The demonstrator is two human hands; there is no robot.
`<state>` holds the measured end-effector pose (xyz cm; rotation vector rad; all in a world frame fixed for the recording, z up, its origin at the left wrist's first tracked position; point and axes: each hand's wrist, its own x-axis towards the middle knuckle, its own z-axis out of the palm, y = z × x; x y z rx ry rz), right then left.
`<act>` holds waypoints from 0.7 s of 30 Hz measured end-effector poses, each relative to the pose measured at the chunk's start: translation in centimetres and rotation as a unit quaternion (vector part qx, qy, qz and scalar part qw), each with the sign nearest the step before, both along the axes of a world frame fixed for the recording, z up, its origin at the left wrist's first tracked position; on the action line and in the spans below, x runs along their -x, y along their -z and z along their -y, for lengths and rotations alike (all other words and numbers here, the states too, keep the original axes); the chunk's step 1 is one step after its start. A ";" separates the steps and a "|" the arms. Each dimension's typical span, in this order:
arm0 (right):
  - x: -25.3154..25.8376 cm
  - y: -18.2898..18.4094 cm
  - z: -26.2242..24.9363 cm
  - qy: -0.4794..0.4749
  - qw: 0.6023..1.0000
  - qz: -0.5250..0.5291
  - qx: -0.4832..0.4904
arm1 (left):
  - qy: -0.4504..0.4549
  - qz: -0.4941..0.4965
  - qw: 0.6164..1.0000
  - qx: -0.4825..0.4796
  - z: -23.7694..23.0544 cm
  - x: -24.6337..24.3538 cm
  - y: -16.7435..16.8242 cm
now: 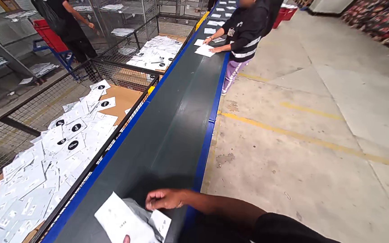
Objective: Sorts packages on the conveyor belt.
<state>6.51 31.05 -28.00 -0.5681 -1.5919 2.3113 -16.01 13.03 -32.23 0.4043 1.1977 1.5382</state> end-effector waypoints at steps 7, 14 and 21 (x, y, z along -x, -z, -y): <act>-3.3 -0.9 -3.9 0.100 0.995 0.002 0.030 | -0.116 -0.105 0.985 -0.070 -15.6 12.0 -11.3; -6.2 0.9 -0.3 0.141 0.983 0.119 -0.012 | -0.038 -0.127 0.991 0.023 -17.1 7.9 -7.4; -6.7 3.0 1.0 0.059 0.963 0.191 -0.179 | 0.050 -0.032 0.990 0.125 -6.0 -4.8 -1.4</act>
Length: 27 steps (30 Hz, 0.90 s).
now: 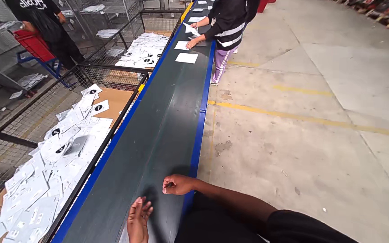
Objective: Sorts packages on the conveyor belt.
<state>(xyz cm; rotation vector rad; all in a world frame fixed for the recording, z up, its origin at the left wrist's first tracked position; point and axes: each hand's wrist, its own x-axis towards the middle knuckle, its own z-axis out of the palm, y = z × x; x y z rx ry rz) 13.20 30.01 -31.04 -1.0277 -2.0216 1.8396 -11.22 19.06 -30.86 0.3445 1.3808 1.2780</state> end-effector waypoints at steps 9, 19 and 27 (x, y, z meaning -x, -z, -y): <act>3.3 -1.9 -1.9 -0.040 0.997 0.008 -0.061 | -0.059 -0.001 0.998 0.010 8.0 -2.5 1.3; 2.9 -1.7 -1.2 -0.052 0.997 0.012 -0.058 | -0.072 -0.018 0.997 0.014 9.2 -2.9 1.2; 2.1 -1.8 -1.4 -0.039 0.996 0.011 -0.077 | -0.048 -0.043 0.998 -0.012 7.8 -3.6 0.2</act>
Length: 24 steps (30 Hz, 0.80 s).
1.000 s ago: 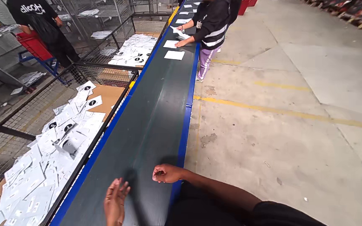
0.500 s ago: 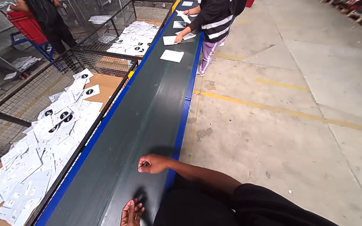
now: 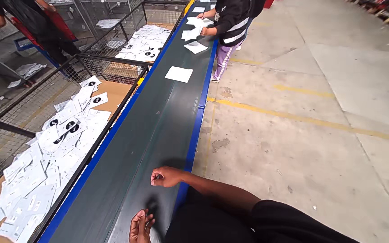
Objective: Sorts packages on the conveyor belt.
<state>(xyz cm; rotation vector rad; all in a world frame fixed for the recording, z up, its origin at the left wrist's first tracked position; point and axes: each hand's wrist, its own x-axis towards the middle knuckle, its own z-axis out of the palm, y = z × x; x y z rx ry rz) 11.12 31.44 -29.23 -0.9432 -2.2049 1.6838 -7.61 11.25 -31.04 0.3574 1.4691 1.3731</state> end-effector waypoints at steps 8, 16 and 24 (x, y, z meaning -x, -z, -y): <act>-0.9 0.3 -1.5 0.015 0.999 0.031 -0.017 | -0.002 0.004 1.000 0.009 0.5 -0.1 0.4; -1.1 0.3 -1.9 0.013 0.998 0.051 -0.024 | -0.001 0.000 1.000 0.019 0.9 0.3 0.4; -2.7 2.1 -5.4 0.068 0.982 0.143 -0.103 | -0.003 0.006 1.000 0.012 1.0 0.4 0.9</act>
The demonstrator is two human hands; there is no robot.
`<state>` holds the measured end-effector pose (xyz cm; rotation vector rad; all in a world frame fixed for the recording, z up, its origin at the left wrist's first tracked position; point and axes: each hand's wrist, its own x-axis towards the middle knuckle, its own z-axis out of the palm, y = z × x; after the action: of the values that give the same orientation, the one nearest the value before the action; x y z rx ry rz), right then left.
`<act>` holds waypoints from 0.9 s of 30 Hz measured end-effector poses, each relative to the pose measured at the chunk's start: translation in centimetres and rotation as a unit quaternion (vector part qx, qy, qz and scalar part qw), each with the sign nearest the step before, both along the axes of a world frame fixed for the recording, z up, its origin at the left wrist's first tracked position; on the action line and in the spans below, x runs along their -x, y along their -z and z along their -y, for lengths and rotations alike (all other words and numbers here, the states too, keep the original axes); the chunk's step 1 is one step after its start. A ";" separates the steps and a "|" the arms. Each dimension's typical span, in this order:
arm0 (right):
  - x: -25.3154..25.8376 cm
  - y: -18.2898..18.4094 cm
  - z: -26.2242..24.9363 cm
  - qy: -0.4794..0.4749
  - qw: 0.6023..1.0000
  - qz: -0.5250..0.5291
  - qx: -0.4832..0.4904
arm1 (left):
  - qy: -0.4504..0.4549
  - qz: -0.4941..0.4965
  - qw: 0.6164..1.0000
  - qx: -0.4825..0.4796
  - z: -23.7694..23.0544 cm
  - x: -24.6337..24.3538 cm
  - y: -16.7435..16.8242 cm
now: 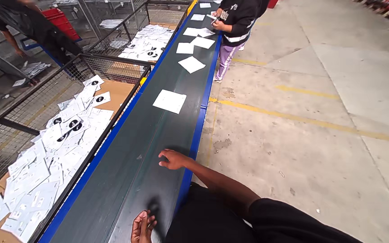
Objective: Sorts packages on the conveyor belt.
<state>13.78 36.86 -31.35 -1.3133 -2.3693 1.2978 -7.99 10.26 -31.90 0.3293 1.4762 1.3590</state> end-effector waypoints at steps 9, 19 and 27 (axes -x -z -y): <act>-1.3 3.8 -11.4 0.210 0.958 0.142 -0.134 | 0.023 -0.012 1.000 0.017 0.2 -0.2 -0.3; 2.9 5.8 -0.7 -0.048 0.930 0.198 -0.306 | 0.014 0.063 0.997 0.045 -1.7 -1.7 1.8; 3.3 3.8 9.8 -0.258 0.957 -0.039 -0.129 | 0.104 -0.334 0.918 0.188 -5.5 -1.6 3.3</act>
<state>10.48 27.02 -35.14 -0.5776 -2.8109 1.0566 -6.37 15.75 -35.16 0.7248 2.1501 0.7850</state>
